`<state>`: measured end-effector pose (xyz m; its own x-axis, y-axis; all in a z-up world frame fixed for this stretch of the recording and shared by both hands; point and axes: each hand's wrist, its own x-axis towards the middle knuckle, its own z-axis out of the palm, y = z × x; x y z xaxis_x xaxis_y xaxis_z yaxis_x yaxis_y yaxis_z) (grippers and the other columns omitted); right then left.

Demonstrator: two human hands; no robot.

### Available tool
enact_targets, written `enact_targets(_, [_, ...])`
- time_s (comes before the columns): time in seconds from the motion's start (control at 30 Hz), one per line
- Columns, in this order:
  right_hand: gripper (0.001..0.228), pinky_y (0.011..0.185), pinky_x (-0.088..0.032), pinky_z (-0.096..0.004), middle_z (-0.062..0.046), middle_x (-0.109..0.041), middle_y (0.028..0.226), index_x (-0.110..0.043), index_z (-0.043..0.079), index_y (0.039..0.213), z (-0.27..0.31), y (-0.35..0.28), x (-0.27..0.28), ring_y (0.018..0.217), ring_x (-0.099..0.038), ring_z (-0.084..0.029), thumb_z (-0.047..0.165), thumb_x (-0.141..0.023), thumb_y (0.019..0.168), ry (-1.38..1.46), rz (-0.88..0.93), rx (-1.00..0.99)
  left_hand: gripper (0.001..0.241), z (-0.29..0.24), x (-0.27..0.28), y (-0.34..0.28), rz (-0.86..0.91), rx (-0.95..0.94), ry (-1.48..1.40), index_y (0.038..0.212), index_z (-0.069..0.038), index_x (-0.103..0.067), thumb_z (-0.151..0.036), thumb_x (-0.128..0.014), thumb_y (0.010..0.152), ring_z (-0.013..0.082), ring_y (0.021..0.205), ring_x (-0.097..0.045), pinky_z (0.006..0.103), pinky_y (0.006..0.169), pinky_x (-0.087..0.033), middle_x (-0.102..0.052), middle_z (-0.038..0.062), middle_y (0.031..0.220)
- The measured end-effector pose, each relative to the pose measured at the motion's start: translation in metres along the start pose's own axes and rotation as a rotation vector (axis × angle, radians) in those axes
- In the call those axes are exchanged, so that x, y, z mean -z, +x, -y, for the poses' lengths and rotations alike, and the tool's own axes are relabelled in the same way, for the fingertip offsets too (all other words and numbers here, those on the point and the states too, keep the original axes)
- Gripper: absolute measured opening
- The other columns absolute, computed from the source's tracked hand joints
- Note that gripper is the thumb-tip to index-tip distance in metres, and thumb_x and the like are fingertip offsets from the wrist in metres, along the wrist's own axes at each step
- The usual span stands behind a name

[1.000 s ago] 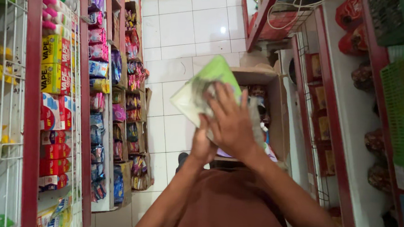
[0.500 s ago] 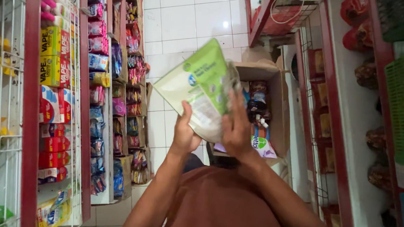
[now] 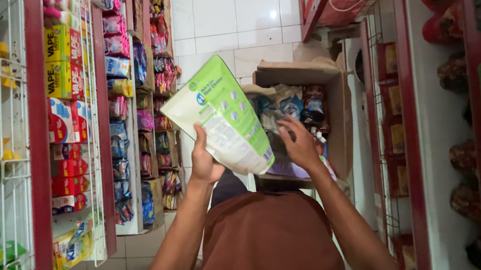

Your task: The person picks up Dettol floor cleaner sachets from a cardboard box, wipes them with a cloth, and places them on a store shelf. The person repeats this process for multiple sachets.

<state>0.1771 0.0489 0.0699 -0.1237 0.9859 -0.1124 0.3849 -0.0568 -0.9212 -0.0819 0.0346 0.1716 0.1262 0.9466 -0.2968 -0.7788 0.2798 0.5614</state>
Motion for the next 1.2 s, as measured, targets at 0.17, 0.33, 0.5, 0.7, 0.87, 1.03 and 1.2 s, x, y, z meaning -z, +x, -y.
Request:
enact_targets(0.17, [0.055, 0.101, -0.05, -0.032, -0.01, -0.063, 0.136, -0.053, 0.008, 0.144, 0.011, -0.002, -0.01, 0.122, -0.061, -0.017, 0.042, -0.057, 0.1, 0.764, 0.317, -0.216, 0.08, 0.029, 0.01, 0.005, 0.04, 0.135, -0.058, 0.158, -0.002, -0.033, -0.061, -0.036, 0.104, 0.0336, 0.139, -0.051, 0.0492, 0.116, -0.041, -0.047, 0.017, 0.156])
enact_targets(0.33, [0.049, 0.088, -0.052, -0.026, -0.007, -0.069, 0.114, -0.06, 0.001, 0.132, 0.006, -0.007, -0.023, 0.103, -0.061, -0.009, 0.041, -0.058, 0.104, 0.462, -0.053, -0.005, 0.06, 0.072, 0.009, 0.005, 0.045, -0.107, 0.31, 0.147, 0.002, -0.044, -0.033, -0.064, 0.102, 0.0268, 0.129, -0.059, 0.0432, 0.11, -0.048, -0.056, 0.018, 0.142])
enact_targets(0.5, [0.043, 0.075, -0.05, -0.027, -0.004, -0.069, 0.085, -0.07, -0.001, 0.112, -0.025, -0.011, -0.028, 0.083, -0.058, -0.008, 0.04, -0.056, 0.107, 0.232, -0.215, -0.223, 0.039, 0.074, 0.009, 0.015, -0.069, -0.046, 0.86, 0.125, 0.005, -0.065, -0.015, -0.073, 0.093, 0.0205, 0.107, -0.07, 0.0333, 0.095, -0.055, -0.074, 0.015, 0.119])
enact_targets(0.7, [0.049, 0.085, -0.053, -0.037, -0.009, -0.076, 0.095, -0.066, 0.002, 0.118, -0.108, 0.011, -0.041, 0.091, -0.068, -0.022, 0.044, -0.068, 0.093, 0.024, -0.443, -0.467, 0.038, 0.08, 0.011, 0.023, -0.062, 0.014, 1.046, 0.124, 0.006, -0.064, -0.021, -0.069, 0.096, 0.0214, 0.106, -0.069, 0.0343, 0.094, -0.054, -0.075, 0.015, 0.117])
enact_targets(0.87, [0.073, 0.094, -0.05, -0.05, -0.028, -0.065, 0.12, -0.056, -0.003, 0.125, -0.16, 0.016, -0.055, 0.111, -0.062, -0.044, 0.051, -0.081, 0.083, -0.341, -0.489, -0.605, 0.041, 0.088, 0.023, 0.023, -0.092, -0.006, 0.987, 0.126, 0.006, -0.063, -0.021, -0.07, 0.096, 0.0223, 0.108, -0.069, 0.0351, 0.097, -0.054, -0.074, 0.015, 0.119])
enact_targets(1.03, [0.077, 0.097, -0.049, -0.051, -0.028, -0.064, 0.126, -0.054, -0.002, 0.131, -0.172, 0.033, -0.054, 0.117, -0.062, -0.044, 0.046, -0.081, 0.077, -0.353, -0.416, -0.74, 0.047, 0.087, 0.03, 0.02, -0.093, -0.035, 0.969, 0.133, 0.006, -0.058, -0.019, -0.07, 0.095, 0.0232, 0.113, -0.067, 0.0353, 0.1, -0.052, -0.071, 0.016, 0.125])
enact_targets(1.2, [0.063, 0.095, -0.053, -0.048, -0.029, -0.07, 0.109, -0.063, -0.007, 0.114, -0.181, 0.043, -0.041, 0.107, -0.069, -0.044, 0.043, -0.079, 0.081, -0.164, -0.433, -0.664, 0.054, 0.084, 0.039, 0.021, -0.161, -0.015, 0.888, 0.137, 0.006, -0.052, -0.018, -0.073, 0.093, 0.0248, 0.115, -0.066, 0.0365, 0.102, -0.052, -0.068, 0.017, 0.128])
